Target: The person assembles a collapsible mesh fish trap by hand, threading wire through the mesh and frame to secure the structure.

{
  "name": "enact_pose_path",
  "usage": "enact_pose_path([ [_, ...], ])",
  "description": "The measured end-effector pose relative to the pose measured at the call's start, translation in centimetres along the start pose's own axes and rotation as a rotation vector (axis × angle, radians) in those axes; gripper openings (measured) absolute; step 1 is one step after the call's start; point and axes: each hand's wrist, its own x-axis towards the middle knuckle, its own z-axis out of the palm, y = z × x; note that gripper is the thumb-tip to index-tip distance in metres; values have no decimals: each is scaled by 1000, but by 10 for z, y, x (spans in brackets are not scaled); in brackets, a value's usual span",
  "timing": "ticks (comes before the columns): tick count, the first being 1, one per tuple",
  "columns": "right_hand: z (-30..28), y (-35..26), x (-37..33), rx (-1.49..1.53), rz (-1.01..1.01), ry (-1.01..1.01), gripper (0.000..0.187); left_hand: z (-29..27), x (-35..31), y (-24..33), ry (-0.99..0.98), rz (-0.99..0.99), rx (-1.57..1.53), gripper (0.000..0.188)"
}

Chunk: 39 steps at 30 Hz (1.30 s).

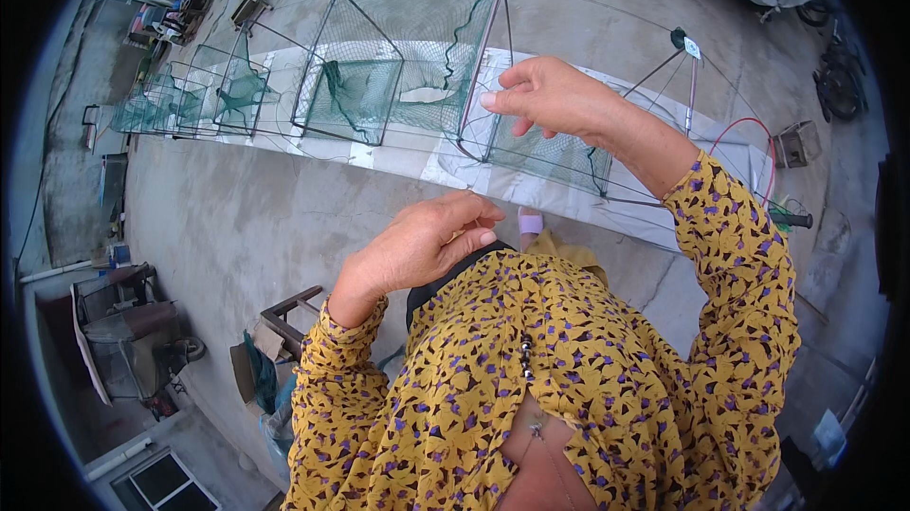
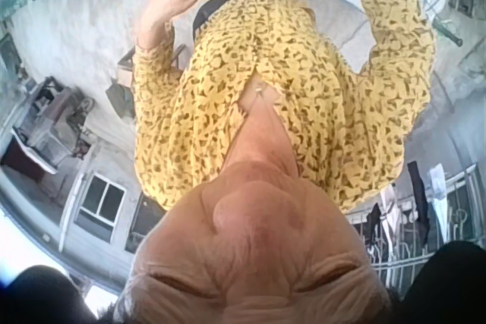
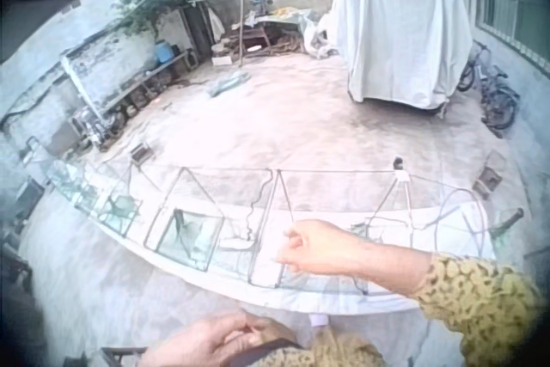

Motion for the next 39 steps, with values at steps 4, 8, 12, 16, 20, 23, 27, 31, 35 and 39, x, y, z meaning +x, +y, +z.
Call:
enact_pose_path([
  [4, 8, 1, 11, 134, -42, -169, 28, 24, 24, -12, -214, 120, 128, 25],
  [8, 1, 2, -16, 267, -222, -54, 22, 56, 52, -32, -229, 164, 61, 24],
  [12, -17, -8, -49, 365, -372, 47, 24, 81, 87, -42, -209, 71, -80, 19],
  [16, -34, -20, -83, 525, -493, 189, 20, 101, 124, -59, 1, -95, -370, 16],
  [20, -62, -11, -103, 660, -564, 210, 22, 104, 147, -58, 528, -93, -86, 35],
  [23, -80, -14, -122, 759, -685, 380, 29, 96, 152, -51, 602, -183, -35, 47],
  [27, -108, 3, -144, 793, -881, 490, 33, 90, 161, -41, 554, -200, 56, 45],
  [31, -122, 13, -160, 436, -798, 434, 25, 82, 165, -51, 504, -229, 124, 35],
  [35, -113, 16, -159, 34, -418, 624, 14, 73, 172, -55, 481, -262, 139, 21],
  [39, -96, 17, -133, -71, -386, 603, 14, 65, 169, -59, 600, -248, 115, 16],
])
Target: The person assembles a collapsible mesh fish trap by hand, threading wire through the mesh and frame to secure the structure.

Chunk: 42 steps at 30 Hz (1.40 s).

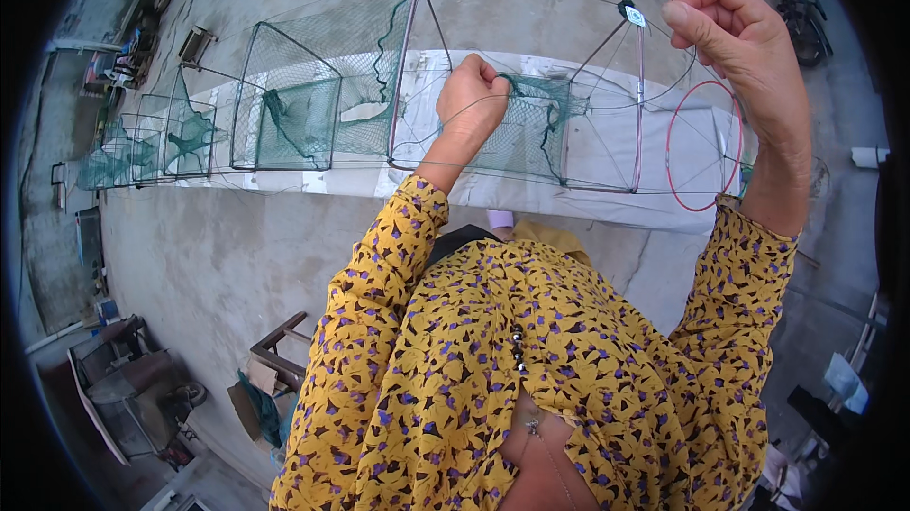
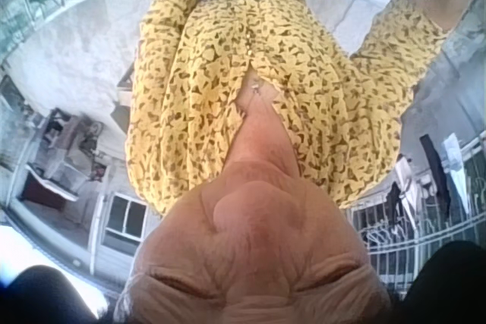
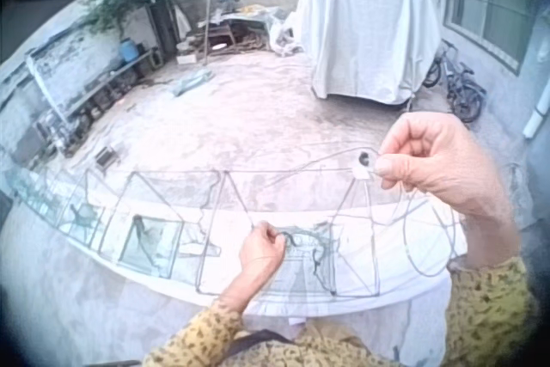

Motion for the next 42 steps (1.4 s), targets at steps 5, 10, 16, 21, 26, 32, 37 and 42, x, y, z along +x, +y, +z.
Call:
enact_pose_path([
  [5, 29, 9, 6, -161, -145, 27, 18, -5, -6, 1, 60, 11, -39, 15],
  [10, 47, 9, 12, -386, -148, 81, 24, -6, -7, 2, 64, -1, 19, 13],
  [16, 83, 30, 26, -548, -398, 148, 11, 1, -9, -3, 201, -1, -107, 12],
  [21, 114, 29, 38, -511, -122, -66, 8, 4, -10, -8, 293, 84, -150, 10],
  [26, 137, 55, 45, -530, -18, -294, 12, -1, -11, 1, 243, 0, -343, 9],
  [32, 147, 80, 53, -340, 69, -351, 11, -5, -14, 2, 235, -50, -588, 13],
  [37, 148, 76, 55, -170, 222, -490, 10, -14, -22, 0, 169, -65, -712, 15],
  [42, 151, 76, 54, -168, 193, -502, 9, -19, -21, -6, 125, -111, -805, 18],
])
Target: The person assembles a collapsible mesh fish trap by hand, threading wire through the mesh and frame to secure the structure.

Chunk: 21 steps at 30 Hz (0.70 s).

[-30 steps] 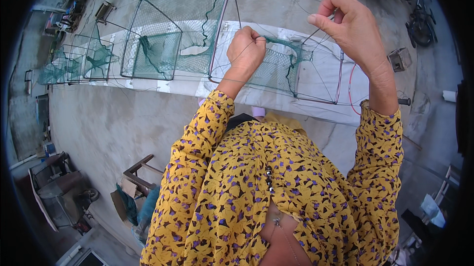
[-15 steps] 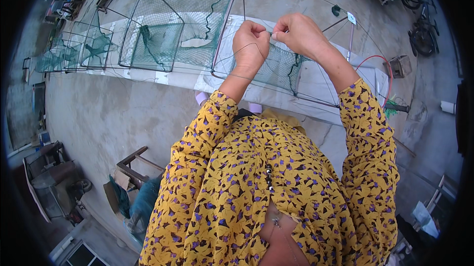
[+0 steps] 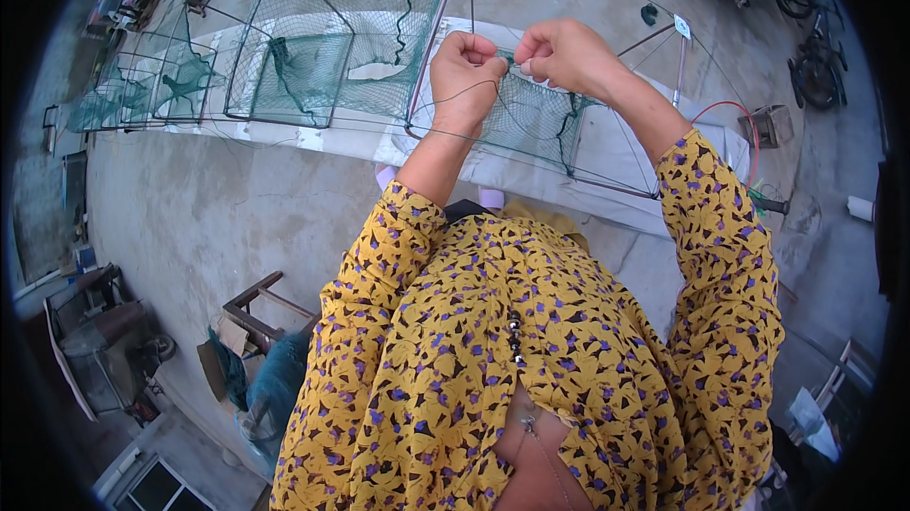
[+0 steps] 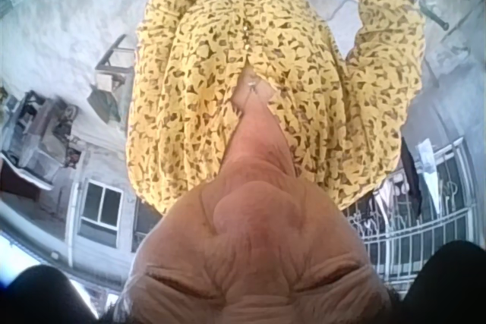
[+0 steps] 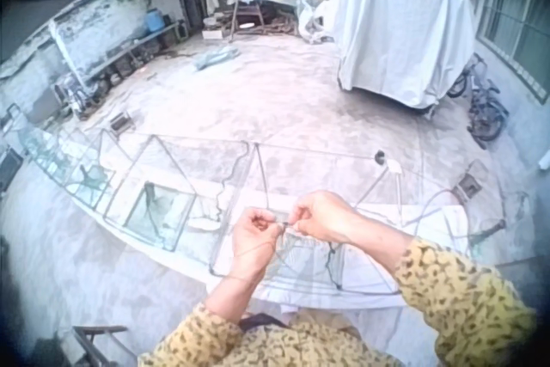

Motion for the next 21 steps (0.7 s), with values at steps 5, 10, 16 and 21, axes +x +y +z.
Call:
enact_pose_path([
  [5, 7, 2, 4, -74, -21, 58, 10, -1, 3, -4, -24, -64, -66, 21],
  [10, 12, 5, 5, -163, -119, 134, 12, -2, 6, -8, -23, -41, -51, 21],
  [16, 19, 5, 4, -183, -201, 233, 10, -3, 8, -9, -26, -23, -22, 22],
  [21, 22, 4, 1, -252, -282, 286, 11, 0, 6, -4, -11, -59, -55, 23],
])
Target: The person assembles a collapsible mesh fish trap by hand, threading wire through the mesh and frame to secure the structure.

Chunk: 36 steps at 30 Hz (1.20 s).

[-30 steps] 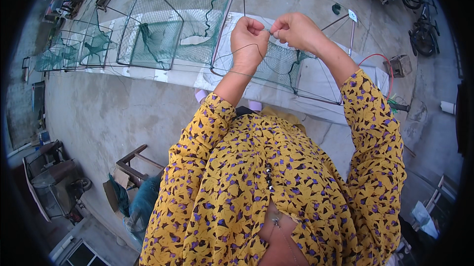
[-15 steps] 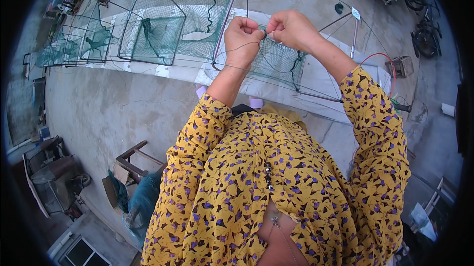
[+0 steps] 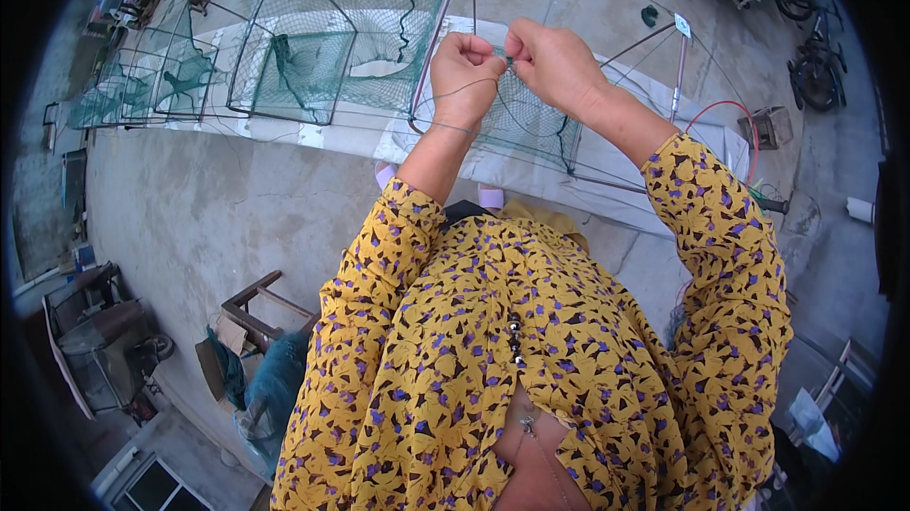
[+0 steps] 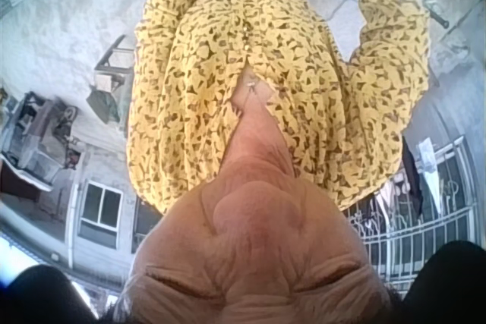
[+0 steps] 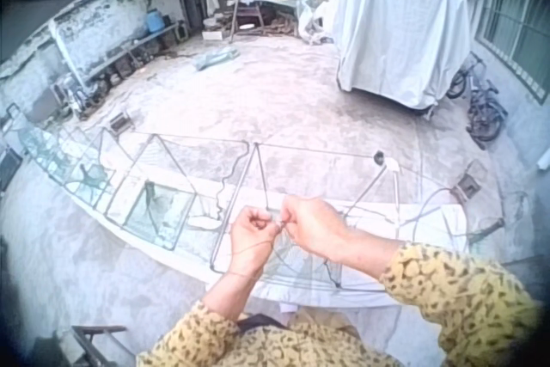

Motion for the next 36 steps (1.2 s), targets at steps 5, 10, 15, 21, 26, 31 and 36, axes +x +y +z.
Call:
enact_pose_path([
  [5, 4, -1, -2, -109, -65, 10, 13, -1, 1, -4, 11, -58, -77, 25],
  [10, 6, -2, -3, -134, -66, 15, 13, -4, -1, 4, -29, -130, -52, 24],
  [15, 6, 0, -5, -113, -85, 61, 14, -3, -4, 8, -26, -149, -91, 23],
  [21, 4, -1, -6, -133, -98, 39, 14, -3, -5, 7, -39, -138, -87, 22],
  [26, 5, -4, -7, -145, -98, 25, 14, -4, -5, 6, -52, -128, -48, 21],
  [31, 4, -4, -7, -147, -96, -12, 16, -2, -4, 5, -67, -100, -38, 20],
  [36, 6, -7, -6, -131, -62, -12, 17, -3, 0, -19, -54, 74, 77, 17],
])
